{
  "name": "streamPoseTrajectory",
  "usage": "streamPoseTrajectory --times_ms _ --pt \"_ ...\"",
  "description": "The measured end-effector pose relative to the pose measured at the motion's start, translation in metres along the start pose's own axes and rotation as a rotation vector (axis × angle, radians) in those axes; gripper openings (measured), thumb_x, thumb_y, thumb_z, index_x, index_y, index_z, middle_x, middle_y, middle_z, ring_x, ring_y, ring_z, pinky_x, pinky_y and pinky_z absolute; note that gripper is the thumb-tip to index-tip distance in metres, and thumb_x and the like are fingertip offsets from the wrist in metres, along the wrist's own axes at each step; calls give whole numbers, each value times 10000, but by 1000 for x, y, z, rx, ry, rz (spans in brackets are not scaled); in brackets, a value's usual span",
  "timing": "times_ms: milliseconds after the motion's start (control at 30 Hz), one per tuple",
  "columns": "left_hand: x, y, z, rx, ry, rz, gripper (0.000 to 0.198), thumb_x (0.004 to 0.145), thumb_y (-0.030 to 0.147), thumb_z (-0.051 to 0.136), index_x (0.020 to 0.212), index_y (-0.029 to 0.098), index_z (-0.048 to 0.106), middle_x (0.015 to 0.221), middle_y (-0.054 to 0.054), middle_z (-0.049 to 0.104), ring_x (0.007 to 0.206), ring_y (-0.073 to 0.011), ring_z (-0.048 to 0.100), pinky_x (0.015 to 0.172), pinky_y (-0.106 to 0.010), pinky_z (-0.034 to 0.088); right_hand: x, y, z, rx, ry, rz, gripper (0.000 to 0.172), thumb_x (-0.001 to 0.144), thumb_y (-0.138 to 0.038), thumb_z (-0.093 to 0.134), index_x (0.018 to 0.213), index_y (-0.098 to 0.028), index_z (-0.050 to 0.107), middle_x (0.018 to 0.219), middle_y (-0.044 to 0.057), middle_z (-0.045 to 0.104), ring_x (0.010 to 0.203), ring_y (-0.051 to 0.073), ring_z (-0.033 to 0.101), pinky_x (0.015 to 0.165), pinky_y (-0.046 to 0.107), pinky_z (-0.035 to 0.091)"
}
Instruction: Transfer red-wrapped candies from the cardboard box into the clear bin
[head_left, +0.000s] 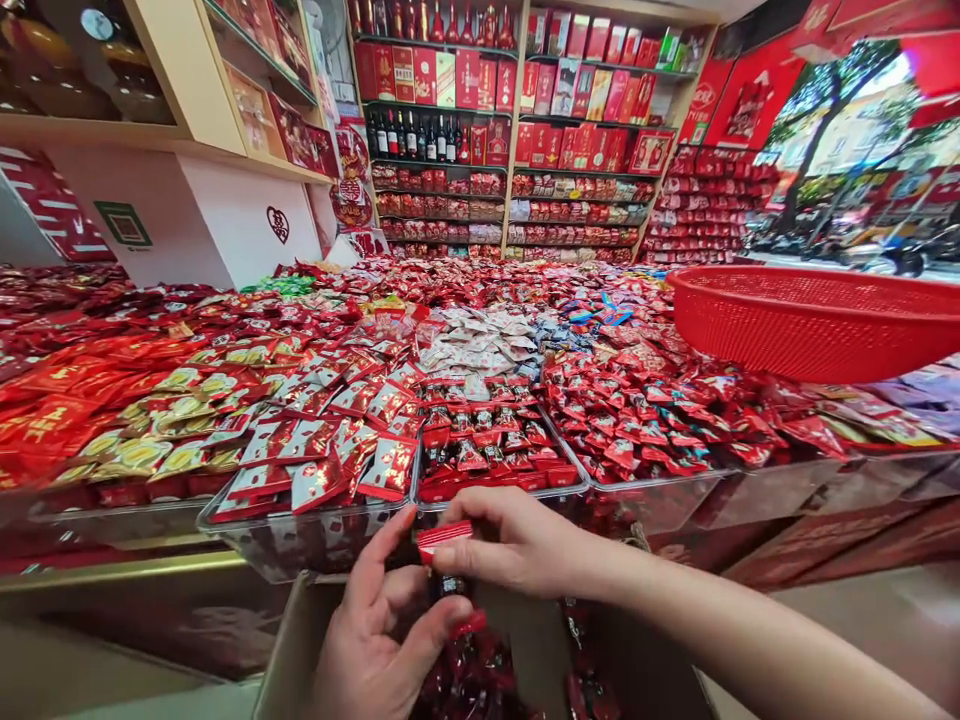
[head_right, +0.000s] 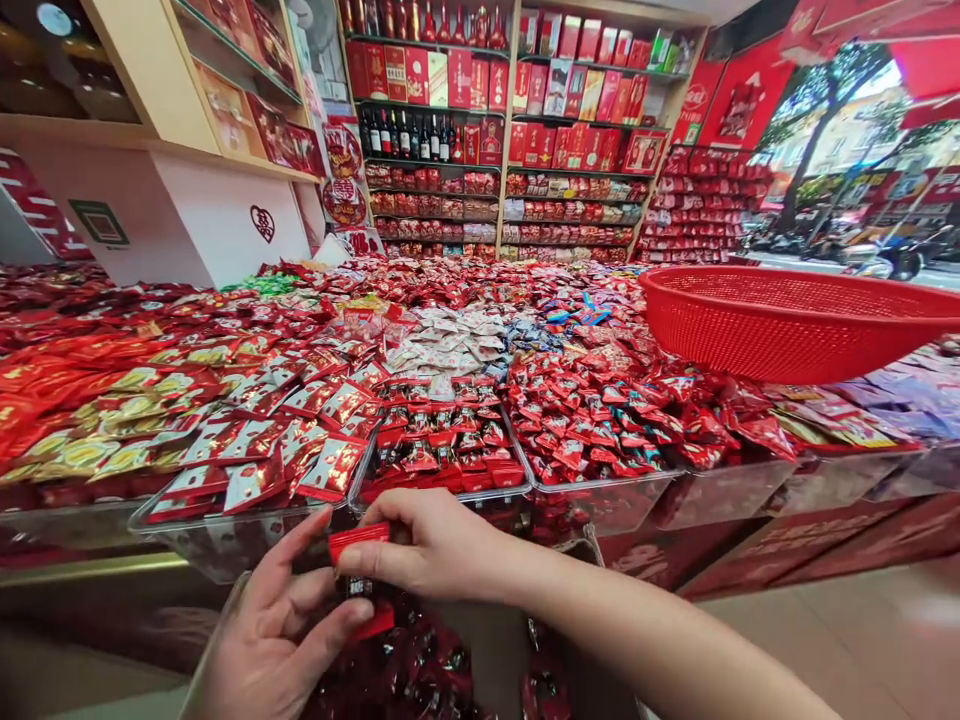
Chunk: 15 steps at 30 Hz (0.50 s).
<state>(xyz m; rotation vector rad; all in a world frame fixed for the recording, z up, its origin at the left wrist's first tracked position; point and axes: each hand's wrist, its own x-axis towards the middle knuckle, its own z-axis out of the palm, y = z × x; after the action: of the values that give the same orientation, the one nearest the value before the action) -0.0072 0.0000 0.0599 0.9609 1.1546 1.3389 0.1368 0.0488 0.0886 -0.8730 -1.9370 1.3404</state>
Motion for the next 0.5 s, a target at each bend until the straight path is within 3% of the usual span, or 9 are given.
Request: streamPoseTrajectory --times_ms 100,200,267,367,433,500 --pt "-4 2 8 97 -118 23 714 592 342 719 1220 255 390 594 82 664 579 -104 636 559 -155 501 -4 10 4 112 128 54 377 739 -487 546 609 -132 533 536 -39 428 496 66 346 461 199 288" --pt "-8 -1 8 95 -128 69 643 612 328 705 1179 247 410 575 94 642 538 -81 607 557 -141 482 -8 15 5 220 185 118 381 715 -501 563 604 -140 515 485 -51 411 440 60 338 423 195 279" --pt "-8 -2 8 76 -104 64 636 605 334 710 1162 247 416 619 78 669 595 -95 630 604 -152 492 -12 16 7 160 276 53 324 761 -453 533 666 -143 533 533 -30 470 463 71 394 449 198 335" --pt "-5 -1 5 30 -71 -17 727 584 358 724 1204 276 353 718 43 715 733 -141 658 683 -203 506 -21 16 11 -268 404 -320 243 784 -367 539 864 -139 565 811 61 574 693 121 513 609 232 432" --pt "-2 2 2 -4 -52 -107 795 555 380 741 1221 296 315 730 26 727 752 -181 666 655 -243 520 -26 15 15 -647 339 -567 272 761 -359 572 923 -140 565 988 100 564 810 154 517 671 255 445" --pt "0 5 0 -35 -45 -179 850 508 408 763 1220 310 309 718 21 730 710 -202 672 596 -257 526 -28 14 19 -970 269 -700 173 771 -297 558 853 -146 579 1001 85 584 747 154 511 603 256 437"
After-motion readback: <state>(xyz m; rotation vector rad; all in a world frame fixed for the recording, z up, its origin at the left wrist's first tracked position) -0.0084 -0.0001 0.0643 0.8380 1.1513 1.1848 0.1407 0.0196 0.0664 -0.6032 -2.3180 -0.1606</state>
